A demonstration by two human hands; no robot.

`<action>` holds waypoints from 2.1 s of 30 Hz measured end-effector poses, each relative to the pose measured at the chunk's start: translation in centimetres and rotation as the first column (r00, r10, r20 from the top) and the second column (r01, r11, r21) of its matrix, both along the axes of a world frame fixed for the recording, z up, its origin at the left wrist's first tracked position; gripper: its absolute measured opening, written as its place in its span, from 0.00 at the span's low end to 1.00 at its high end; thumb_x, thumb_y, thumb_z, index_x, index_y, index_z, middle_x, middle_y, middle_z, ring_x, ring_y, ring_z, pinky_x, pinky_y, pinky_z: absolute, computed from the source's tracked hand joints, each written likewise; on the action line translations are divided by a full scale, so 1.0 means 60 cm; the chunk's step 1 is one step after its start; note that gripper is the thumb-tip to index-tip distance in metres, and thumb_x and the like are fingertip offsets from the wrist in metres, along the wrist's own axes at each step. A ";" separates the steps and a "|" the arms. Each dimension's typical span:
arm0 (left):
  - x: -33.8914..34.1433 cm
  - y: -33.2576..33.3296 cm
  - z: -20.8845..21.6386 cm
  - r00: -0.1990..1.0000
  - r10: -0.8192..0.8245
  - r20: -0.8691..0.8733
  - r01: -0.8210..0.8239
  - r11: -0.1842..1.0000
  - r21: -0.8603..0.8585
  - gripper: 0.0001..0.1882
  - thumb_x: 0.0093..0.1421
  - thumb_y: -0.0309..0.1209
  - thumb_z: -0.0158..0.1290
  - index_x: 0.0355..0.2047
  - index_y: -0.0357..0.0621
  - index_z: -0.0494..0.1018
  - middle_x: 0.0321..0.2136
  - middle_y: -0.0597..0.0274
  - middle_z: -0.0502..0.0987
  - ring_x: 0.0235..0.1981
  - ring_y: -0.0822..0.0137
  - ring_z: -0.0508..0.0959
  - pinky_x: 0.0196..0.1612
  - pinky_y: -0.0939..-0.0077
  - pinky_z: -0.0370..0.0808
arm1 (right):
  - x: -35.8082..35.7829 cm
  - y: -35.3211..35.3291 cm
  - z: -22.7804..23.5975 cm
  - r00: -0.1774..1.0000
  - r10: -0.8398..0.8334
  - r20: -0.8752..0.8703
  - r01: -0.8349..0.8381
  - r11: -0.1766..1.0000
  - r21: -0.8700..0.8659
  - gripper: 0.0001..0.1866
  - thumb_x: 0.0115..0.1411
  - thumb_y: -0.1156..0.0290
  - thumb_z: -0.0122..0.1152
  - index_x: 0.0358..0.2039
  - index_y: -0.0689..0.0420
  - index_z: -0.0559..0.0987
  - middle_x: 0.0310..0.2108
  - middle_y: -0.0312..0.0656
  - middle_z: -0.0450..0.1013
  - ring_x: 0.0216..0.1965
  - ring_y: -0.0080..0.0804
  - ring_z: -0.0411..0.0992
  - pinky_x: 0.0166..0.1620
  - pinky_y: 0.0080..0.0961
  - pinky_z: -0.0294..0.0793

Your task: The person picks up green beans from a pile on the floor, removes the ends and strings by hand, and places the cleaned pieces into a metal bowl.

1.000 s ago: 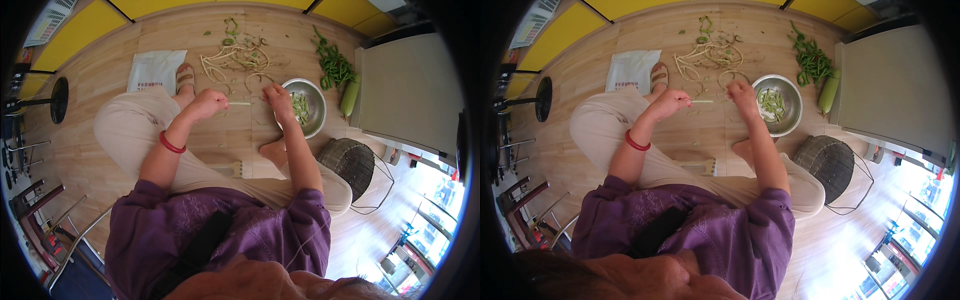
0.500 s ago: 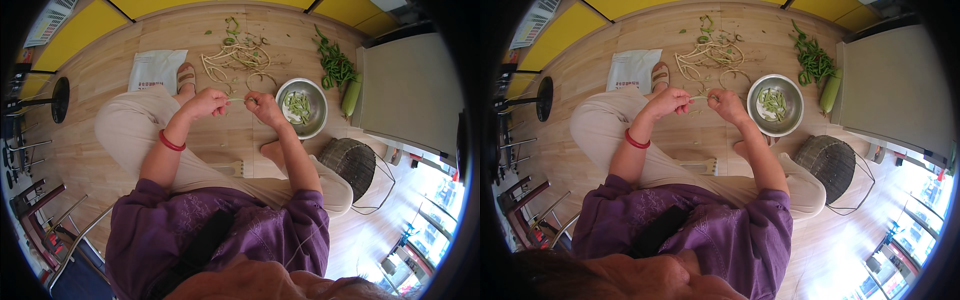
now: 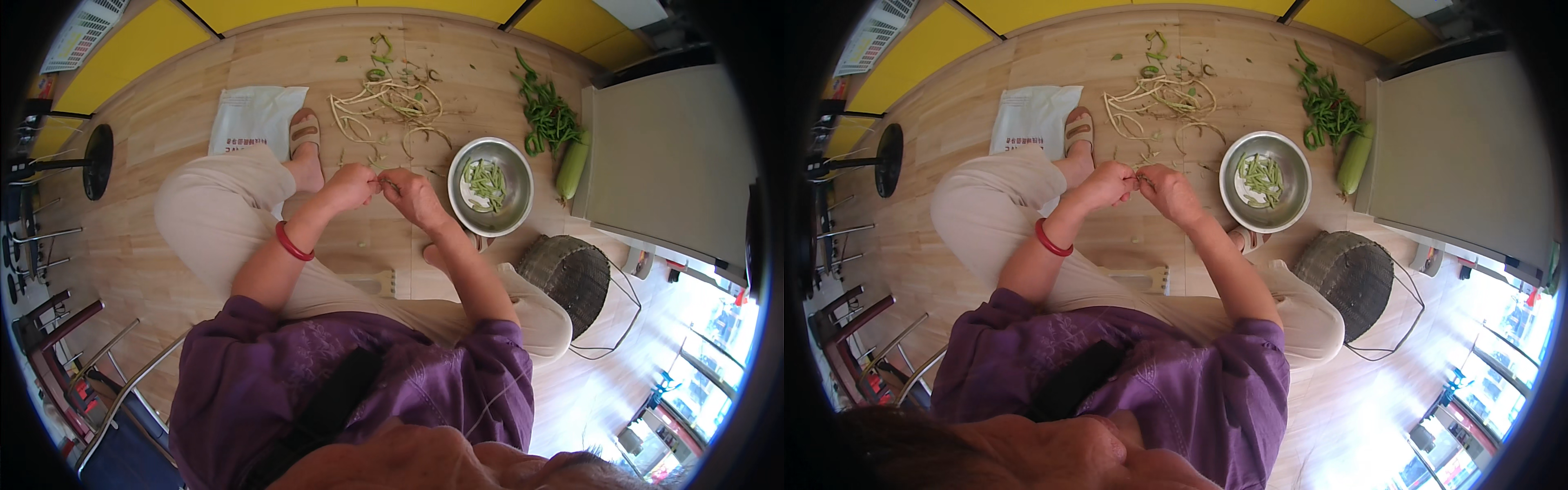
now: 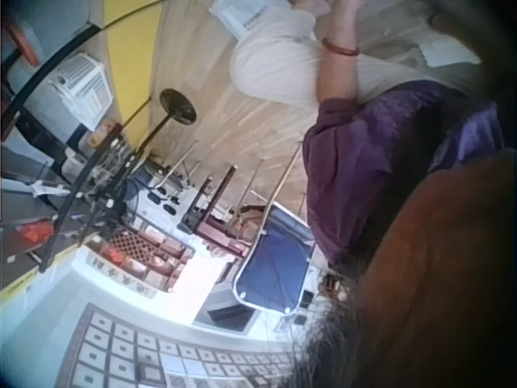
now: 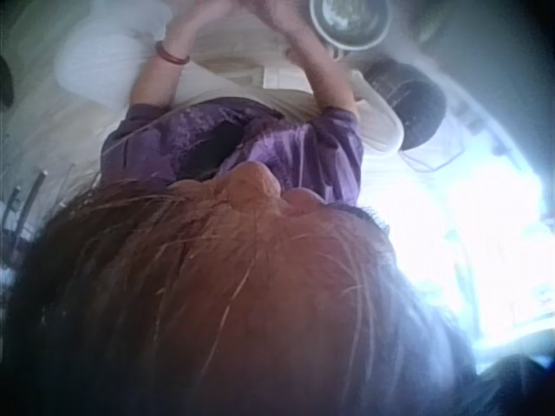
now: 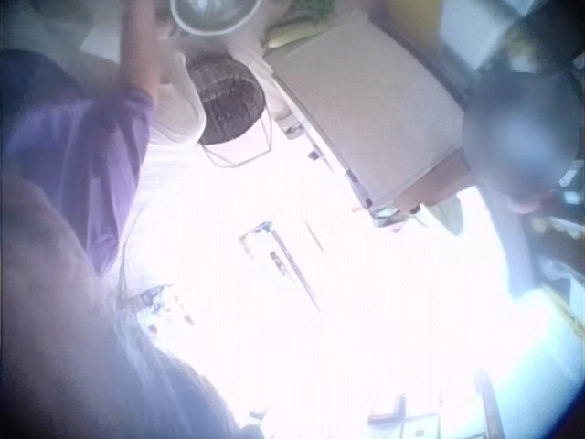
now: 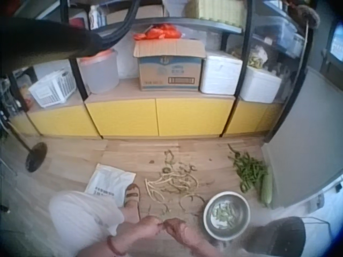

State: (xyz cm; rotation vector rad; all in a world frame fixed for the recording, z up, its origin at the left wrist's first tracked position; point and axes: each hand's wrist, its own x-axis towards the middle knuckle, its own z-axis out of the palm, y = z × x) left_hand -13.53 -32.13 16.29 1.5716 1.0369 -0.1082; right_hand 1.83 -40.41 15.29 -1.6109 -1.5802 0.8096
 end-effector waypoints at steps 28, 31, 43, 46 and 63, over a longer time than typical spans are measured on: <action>0.191 0.135 -0.274 0.931 -0.160 -0.327 0.284 0.882 0.376 0.11 0.50 0.26 0.49 0.34 0.36 0.72 0.38 0.45 0.74 0.39 0.50 0.74 0.40 0.61 0.73 | 0.300 -0.098 -0.291 0.656 -0.604 0.452 0.698 0.714 -0.059 0.16 0.49 0.71 0.56 0.40 0.62 0.76 0.40 0.52 0.70 0.44 0.47 0.67 0.49 0.37 0.65; 0.194 0.203 -0.353 0.991 -0.043 -0.130 0.130 0.600 0.789 0.12 0.50 0.20 0.45 0.36 0.36 0.70 0.42 0.48 0.71 0.41 0.51 0.73 0.42 0.61 0.73 | 0.265 -0.066 -0.250 0.694 -0.631 0.347 0.700 0.703 -0.123 0.14 0.50 0.73 0.53 0.38 0.62 0.77 0.36 0.48 0.72 0.39 0.39 0.69 0.45 0.30 0.67; 0.212 0.301 -0.352 0.983 -0.113 -0.145 0.182 0.693 0.698 0.08 0.49 0.22 0.50 0.32 0.40 0.74 0.27 0.58 0.75 0.30 0.58 0.75 0.34 0.68 0.73 | 0.234 -0.020 -0.236 0.718 -0.693 0.060 0.660 0.652 -0.373 0.10 0.53 0.73 0.53 0.34 0.61 0.78 0.30 0.47 0.74 0.32 0.36 0.73 0.38 0.28 0.71; 0.191 0.313 -0.309 0.947 0.176 0.268 -0.267 0.897 0.353 0.08 0.51 0.26 0.52 0.33 0.40 0.75 0.23 0.60 0.77 0.20 0.66 0.73 0.25 0.73 0.71 | 0.217 -0.012 -0.230 0.738 -0.674 -0.014 0.624 0.691 -0.365 0.10 0.53 0.73 0.53 0.34 0.61 0.79 0.26 0.46 0.75 0.28 0.31 0.73 0.34 0.25 0.71; 0.110 0.113 -0.018 0.762 0.422 0.491 -0.031 0.781 -0.623 0.07 0.54 0.33 0.56 0.31 0.44 0.75 0.24 0.66 0.77 0.20 0.77 0.71 0.25 0.83 0.68 | 0.118 0.056 0.024 0.675 -0.452 -0.584 0.359 0.892 -0.275 0.10 0.57 0.71 0.55 0.37 0.63 0.76 0.25 0.35 0.73 0.25 0.18 0.68 0.30 0.15 0.68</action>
